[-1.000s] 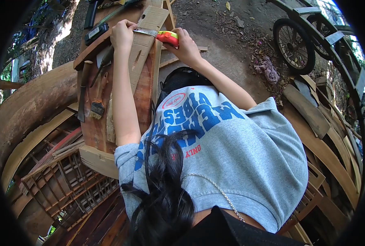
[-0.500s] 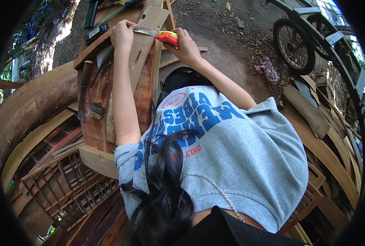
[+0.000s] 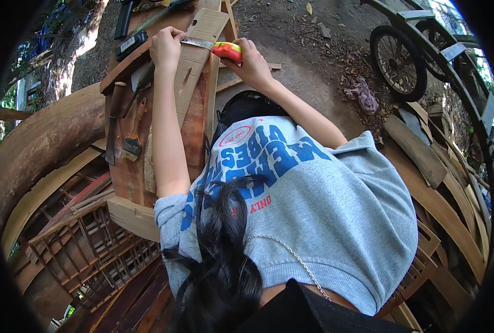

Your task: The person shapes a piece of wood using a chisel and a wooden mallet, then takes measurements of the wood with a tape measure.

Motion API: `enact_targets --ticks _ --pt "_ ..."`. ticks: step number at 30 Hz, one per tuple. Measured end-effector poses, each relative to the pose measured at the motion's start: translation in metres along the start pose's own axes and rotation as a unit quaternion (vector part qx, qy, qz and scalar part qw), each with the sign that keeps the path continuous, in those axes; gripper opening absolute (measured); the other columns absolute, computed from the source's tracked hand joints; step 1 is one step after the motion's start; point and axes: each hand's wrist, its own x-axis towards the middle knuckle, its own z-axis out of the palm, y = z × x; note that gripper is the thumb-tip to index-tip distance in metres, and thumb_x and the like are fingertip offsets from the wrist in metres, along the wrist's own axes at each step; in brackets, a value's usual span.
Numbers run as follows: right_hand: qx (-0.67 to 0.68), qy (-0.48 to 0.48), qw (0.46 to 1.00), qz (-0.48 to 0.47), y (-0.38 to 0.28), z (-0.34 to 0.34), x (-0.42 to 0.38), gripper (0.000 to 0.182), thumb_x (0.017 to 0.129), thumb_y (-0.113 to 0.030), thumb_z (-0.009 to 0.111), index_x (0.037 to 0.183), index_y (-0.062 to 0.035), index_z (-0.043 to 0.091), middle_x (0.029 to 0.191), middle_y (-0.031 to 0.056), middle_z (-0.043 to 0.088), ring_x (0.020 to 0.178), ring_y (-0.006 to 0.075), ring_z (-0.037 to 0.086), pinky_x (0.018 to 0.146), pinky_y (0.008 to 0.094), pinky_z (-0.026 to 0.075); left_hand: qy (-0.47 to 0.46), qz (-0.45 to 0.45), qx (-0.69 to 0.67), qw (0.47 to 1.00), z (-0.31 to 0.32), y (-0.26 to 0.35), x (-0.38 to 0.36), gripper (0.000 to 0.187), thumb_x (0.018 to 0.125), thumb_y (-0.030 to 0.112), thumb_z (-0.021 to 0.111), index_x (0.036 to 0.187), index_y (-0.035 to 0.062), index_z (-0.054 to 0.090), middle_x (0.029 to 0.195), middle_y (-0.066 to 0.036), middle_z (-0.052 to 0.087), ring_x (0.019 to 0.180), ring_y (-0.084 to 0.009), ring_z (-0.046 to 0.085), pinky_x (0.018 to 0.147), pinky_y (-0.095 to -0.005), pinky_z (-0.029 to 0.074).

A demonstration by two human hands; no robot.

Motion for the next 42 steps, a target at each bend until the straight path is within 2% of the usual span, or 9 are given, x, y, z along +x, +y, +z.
enact_targets --ticks 11,14,20,26,31,34,36,38,42 --pt "-0.013 0.002 0.999 -0.042 0.008 0.002 0.006 0.049 0.077 -0.037 0.067 0.109 -0.0075 0.046 0.099 0.0161 0.053 0.087 0.0379 0.058 0.071 0.0445 0.048 -0.047 0.011 -0.063 0.997 -0.008 -0.011 0.009 0.021 0.077 0.027 0.069 0.086 0.0078 0.069 0.081 -0.012 0.068 0.078 -0.0251 0.066 0.071 -0.0358 0.050" --pt "0.028 0.004 0.999 -0.035 0.010 0.003 0.006 0.048 0.077 -0.036 0.068 0.108 -0.0066 0.048 0.099 0.0170 0.054 0.088 0.0366 0.058 0.073 0.0429 0.047 0.034 0.071 -0.206 0.975 -0.022 -0.004 0.004 0.036 0.083 0.035 0.064 0.101 0.0046 0.065 0.087 -0.009 0.068 0.081 -0.0154 0.064 0.072 -0.0272 0.049" --pt "0.076 0.038 0.996 -0.027 0.000 -0.017 0.020 0.041 0.071 -0.029 0.074 0.094 -0.0007 0.055 0.085 0.0154 0.059 0.077 0.0307 0.059 0.068 0.0369 0.047 0.167 0.066 -0.292 0.939 -0.091 0.017 -0.051 0.029 0.087 0.027 0.061 0.100 0.0014 0.064 0.087 -0.009 0.067 0.077 -0.0145 0.064 0.071 -0.0257 0.050" --pt "0.055 0.021 0.996 -0.066 -0.017 -0.031 0.072 0.047 0.069 -0.032 0.076 0.096 0.0007 0.056 0.086 0.0156 0.061 0.080 0.0294 0.061 0.072 0.0362 0.047 0.180 -0.065 -0.347 0.918 -0.115 0.009 -0.124 0.024 0.091 0.020 0.056 0.100 -0.0005 0.063 0.089 -0.007 0.065 0.084 -0.0111 0.062 0.072 -0.0228 0.048" --pt "-0.024 -0.013 0.986 -0.167 -0.044 -0.015 0.132 0.043 0.076 -0.034 0.070 0.105 -0.0057 0.058 0.088 0.0135 0.065 0.075 0.0213 0.064 0.071 0.0333 0.050 0.098 -0.119 -0.190 0.970 -0.087 -0.013 -0.163 0.034 0.088 0.031 0.059 0.105 0.0020 0.060 0.094 -0.010 0.062 0.083 -0.0177 0.057 0.076 -0.0304 0.046" --pt "0.095 -0.077 0.981 -0.150 -0.061 -0.004 0.156 0.038 0.077 -0.025 0.071 0.103 -0.0010 0.059 0.086 0.0113 0.068 0.071 0.0181 0.066 0.062 0.0308 0.053 0.068 -0.094 -0.076 0.990 -0.066 -0.025 -0.178 0.057 0.081 0.047 0.061 0.119 0.0053 0.052 0.112 -0.015 0.051 0.105 -0.0295 0.049 0.091 -0.0411 0.040" --pt "0.120 -0.130 0.984 -0.017 -0.080 -0.009 0.162 0.037 0.077 -0.021 0.069 0.104 0.0007 0.058 0.087 0.0120 0.067 0.073 0.0170 0.065 0.061 0.0311 0.053 0.064 -0.077 0.064 0.993 -0.057 -0.021 -0.189 0.075 0.075 0.058 0.060 0.128 0.0073 0.043 0.122 -0.015 0.043 0.112 -0.0342 0.043 0.095 -0.0449 0.036" --pt "0.137 -0.148 0.979 0.005 -0.068 0.005 0.175 0.037 0.078 -0.022 0.067 0.105 0.0017 0.058 0.089 0.0153 0.066 0.075 0.0224 0.066 0.064 0.0335 0.052 0.050 -0.085 0.060 0.993 -0.049 -0.025 -0.195 0.089 0.069 0.065 0.061 0.131 0.0064 0.037 0.125 -0.016 0.040 0.115 -0.0362 0.039 0.096 -0.0471 0.034" --pt "0.030 -0.075 0.985 -0.155 -0.046 0.013 0.175 0.036 0.080 -0.024 0.063 0.107 0.0001 0.057 0.097 0.0182 0.064 0.087 0.0287 0.063 0.074 0.0373 0.050 0.062 -0.071 0.136 0.986 -0.041 -0.022 -0.197 0.095 0.066 0.067 0.062 0.132 0.0038 0.036 0.124 -0.017 0.041 0.113 -0.0356 0.040 0.094 -0.0470 0.036"
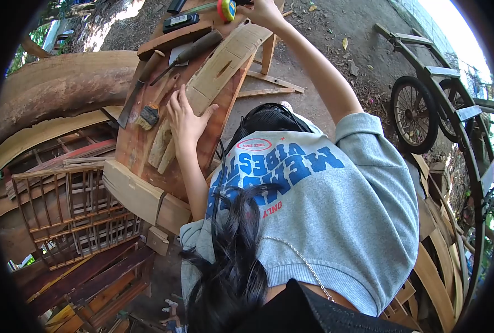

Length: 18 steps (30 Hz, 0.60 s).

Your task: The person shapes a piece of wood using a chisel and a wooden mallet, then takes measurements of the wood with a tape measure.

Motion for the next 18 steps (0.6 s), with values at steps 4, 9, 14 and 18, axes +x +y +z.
enact_targets --ticks 4,9,14,18 --pt "-0.031 -0.007 0.999 0.016 0.006 -0.020 -0.021 0.037 0.080 -0.024 0.062 0.112 -0.0051 0.057 0.103 0.0184 0.062 0.098 0.0292 0.060 0.081 0.0388 0.047 0.031 0.001 0.015 0.999 0.007 0.005 0.004 0.096 0.065 0.068 0.062 0.130 0.0027 0.038 0.121 -0.017 0.044 0.110 -0.0356 0.043 0.093 -0.0471 0.037" --pt "-0.037 0.043 0.998 -0.002 0.036 -0.040 -0.068 0.032 0.087 -0.029 0.058 0.114 -0.0130 0.058 0.095 0.0123 0.065 0.067 0.0172 0.064 0.062 0.0317 0.052 0.047 0.004 0.003 0.999 0.007 0.004 0.006 0.090 0.064 0.064 0.066 0.127 0.0032 0.043 0.115 -0.015 0.047 0.107 -0.0336 0.046 0.090 -0.0448 0.040" --pt "-0.022 0.043 0.996 0.071 0.059 -0.059 -0.115 0.029 0.088 -0.025 0.057 0.114 -0.0121 0.058 0.096 0.0100 0.065 0.063 0.0116 0.062 0.054 0.0253 0.050 0.026 -0.015 -0.028 0.999 0.003 0.006 0.007 0.083 0.064 0.059 0.070 0.122 0.0034 0.049 0.107 -0.012 0.049 0.101 -0.0298 0.050 0.083 -0.0416 0.045" --pt "0.049 0.035 0.981 0.183 0.042 -0.077 -0.139 0.028 0.088 -0.022 0.058 0.114 -0.0111 0.058 0.093 0.0076 0.065 0.061 0.0103 0.061 0.054 0.0243 0.050 0.010 -0.020 -0.038 0.999 -0.004 0.008 0.009 0.081 0.063 0.056 0.073 0.120 0.0020 0.051 0.104 -0.012 0.049 0.097 -0.0291 0.052 0.081 -0.0411 0.046"
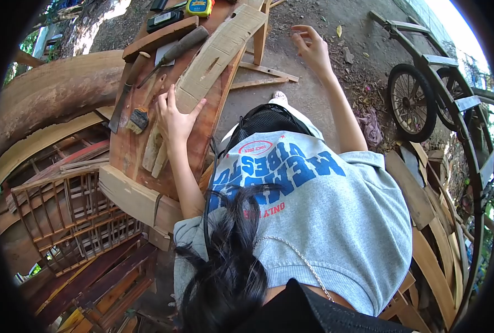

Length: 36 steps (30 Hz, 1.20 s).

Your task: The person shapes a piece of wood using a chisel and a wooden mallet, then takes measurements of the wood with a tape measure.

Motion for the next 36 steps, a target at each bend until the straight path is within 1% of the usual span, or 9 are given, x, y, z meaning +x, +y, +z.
enact_targets --ticks 3,8,9,10,12,15,23,29,36 --pt "-0.003 0.020 1.000 -0.011 -0.005 -0.007 -0.013 0.027 0.088 -0.021 0.058 0.114 -0.0120 0.058 0.091 0.0067 0.065 0.058 0.0083 0.058 0.053 0.0241 0.049 -0.032 -0.005 -0.032 0.999 -0.010 -0.003 0.000 0.081 0.063 0.054 0.074 0.120 0.0008 0.052 0.105 -0.013 0.049 0.097 -0.0296 0.053 0.082 -0.0410 0.045" --pt "-0.108 0.024 0.979 -0.170 -0.033 -0.003 -0.012 0.027 0.086 -0.019 0.060 0.112 -0.0144 0.058 0.088 0.0047 0.064 0.054 0.0070 0.054 0.050 0.0229 0.046 -0.104 -0.029 -0.079 0.991 -0.025 0.004 0.006 0.081 0.062 0.050 0.077 0.119 -0.0019 0.053 0.106 -0.015 0.049 0.099 -0.0316 0.053 0.086 -0.0412 0.044" --pt "-0.130 -0.008 0.982 -0.139 -0.048 -0.003 -0.017 0.029 0.083 -0.022 0.062 0.112 -0.0173 0.058 0.093 0.0035 0.063 0.069 0.0123 0.060 0.065 0.0279 0.049 -0.106 -0.025 -0.077 0.991 -0.025 0.005 0.005 0.081 0.062 0.050 0.077 0.119 -0.0019 0.053 0.106 -0.015 0.049 0.099 -0.0316 0.053 0.086 -0.0412 0.044" --pt "-0.127 -0.001 0.983 -0.135 -0.046 0.002 -0.015 0.029 0.083 -0.022 0.062 0.112 -0.0173 0.058 0.093 0.0035 0.063 0.069 0.0123 0.060 0.065 0.0279 0.049 -0.102 -0.030 -0.088 0.990 -0.025 0.007 0.003 0.079 0.061 0.047 0.078 0.119 0.0002 0.052 0.108 -0.015 0.049 0.100 -0.0322 0.052 0.088 -0.0421 0.043" --pt "-0.240 0.075 0.889 -0.383 -0.038 0.015 -0.009 0.040 0.081 -0.028 0.064 0.119 -0.0225 0.053 0.107 0.0023 0.060 0.094 0.0167 0.058 0.088 0.0360 0.043 -0.104 -0.007 -0.090 0.990 -0.029 0.010 0.007 0.078 0.061 0.044 0.080 0.120 0.0023 0.052 0.109 -0.015 0.048 0.102 -0.0327 0.051 0.089 -0.0429 0.041" --pt "-0.290 0.003 0.883 -0.369 -0.030 0.040 -0.014 0.060 0.079 -0.038 0.064 0.133 -0.0296 0.039 0.127 0.0006 0.049 0.118 0.0149 0.045 0.104 0.0400 0.026 -0.078 0.002 -0.095 0.992 -0.033 0.012 0.001 0.080 0.057 0.035 0.083 0.125 0.0156 0.045 0.117 -0.014 0.041 0.108 -0.0342 0.046 0.092 -0.0467 0.037" --pt "-0.265 -0.063 0.879 -0.390 -0.025 0.062 -0.022 0.084 0.068 -0.047 0.070 0.139 -0.0407 0.025 0.142 -0.0065 0.035 0.131 0.0117 0.031 0.110 0.0434 0.021 -0.068 0.083 0.096 0.989 -0.057 0.030 -0.001 0.082 0.059 0.040 0.077 0.131 0.0163 0.045 0.129 -0.006 0.046 0.109 -0.0297 0.041 0.094 -0.0442 0.033" --pt "-0.226 -0.024 0.896 -0.382 0.014 0.044 -0.058 0.065 0.072 -0.014 0.062 0.134 -0.0203 0.041 0.135 0.0025 0.045 0.125 0.0179 0.042 0.105 0.0384 0.033 -0.135 0.169 0.106 0.971 -0.060 0.061 0.005 0.083 0.057 0.039 0.078 0.130 0.0168 0.045 0.126 -0.004 0.048 0.110 -0.0281 0.041 0.096 -0.0424 0.030" --pt "-0.307 -0.001 0.912 -0.272 0.035 -0.036 -0.117 0.051 0.076 -0.009 0.058 0.126 -0.0112 0.050 0.129 0.0087 0.050 0.123 0.0233 0.045 0.104 0.0420 0.033 -0.224 0.291 0.048 0.929 -0.035 0.114 0.026 0.084 0.055 0.039 0.078 0.129 0.0154 0.045 0.124 -0.004 0.048 0.109 -0.0267 0.042 0.093 -0.0406 0.032"
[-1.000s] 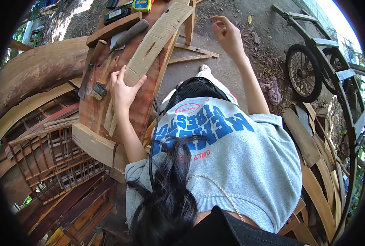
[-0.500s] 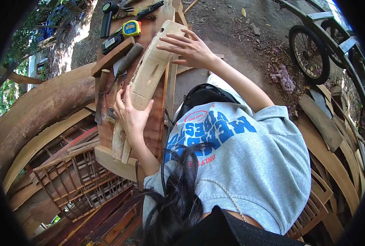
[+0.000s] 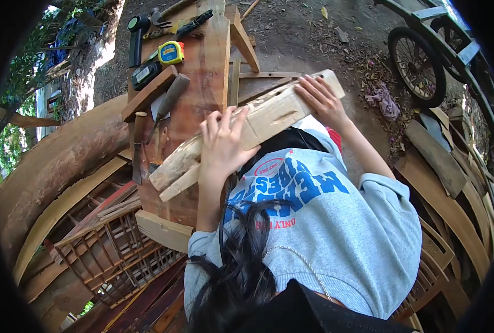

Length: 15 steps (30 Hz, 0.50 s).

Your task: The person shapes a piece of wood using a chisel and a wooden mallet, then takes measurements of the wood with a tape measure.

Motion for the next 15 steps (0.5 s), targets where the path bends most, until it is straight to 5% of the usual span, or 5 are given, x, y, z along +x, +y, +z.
enact_targets --ticks 3,8,15 --pt "-0.047 -0.003 0.994 0.096 0.014 -0.046 -0.042 0.060 0.068 0.001 0.059 0.127 -0.0101 0.050 0.132 0.0124 0.047 0.125 0.0276 0.043 0.106 0.0429 0.031 -0.018 0.129 -0.018 0.991 -0.011 0.037 0.036 0.081 0.057 0.037 0.077 0.129 0.0151 0.046 0.123 -0.008 0.047 0.109 -0.0282 0.041 0.093 -0.0405 0.031" --pt "-0.128 -0.123 0.959 0.222 0.015 -0.140 -0.089 0.086 0.052 -0.010 0.071 0.132 -0.0101 0.041 0.124 0.0113 0.046 0.118 0.0268 0.044 0.102 0.0447 0.029 -0.029 0.317 -0.057 0.946 0.001 0.095 0.089 0.078 0.057 0.033 0.077 0.125 0.0100 0.048 0.119 -0.014 0.048 0.109 -0.0300 0.042 0.090 -0.0399 0.034" --pt "-0.051 -0.245 0.882 0.401 0.006 -0.157 -0.137 0.094 0.051 -0.014 0.072 0.137 -0.0121 0.033 0.121 0.0139 0.045 0.113 0.0318 0.044 0.098 0.0426 0.032 -0.176 0.430 -0.170 0.869 0.073 0.137 0.155 0.071 0.057 0.037 0.073 0.119 0.0086 0.052 0.116 -0.014 0.052 0.106 -0.0331 0.045 0.091 -0.0402 0.035"
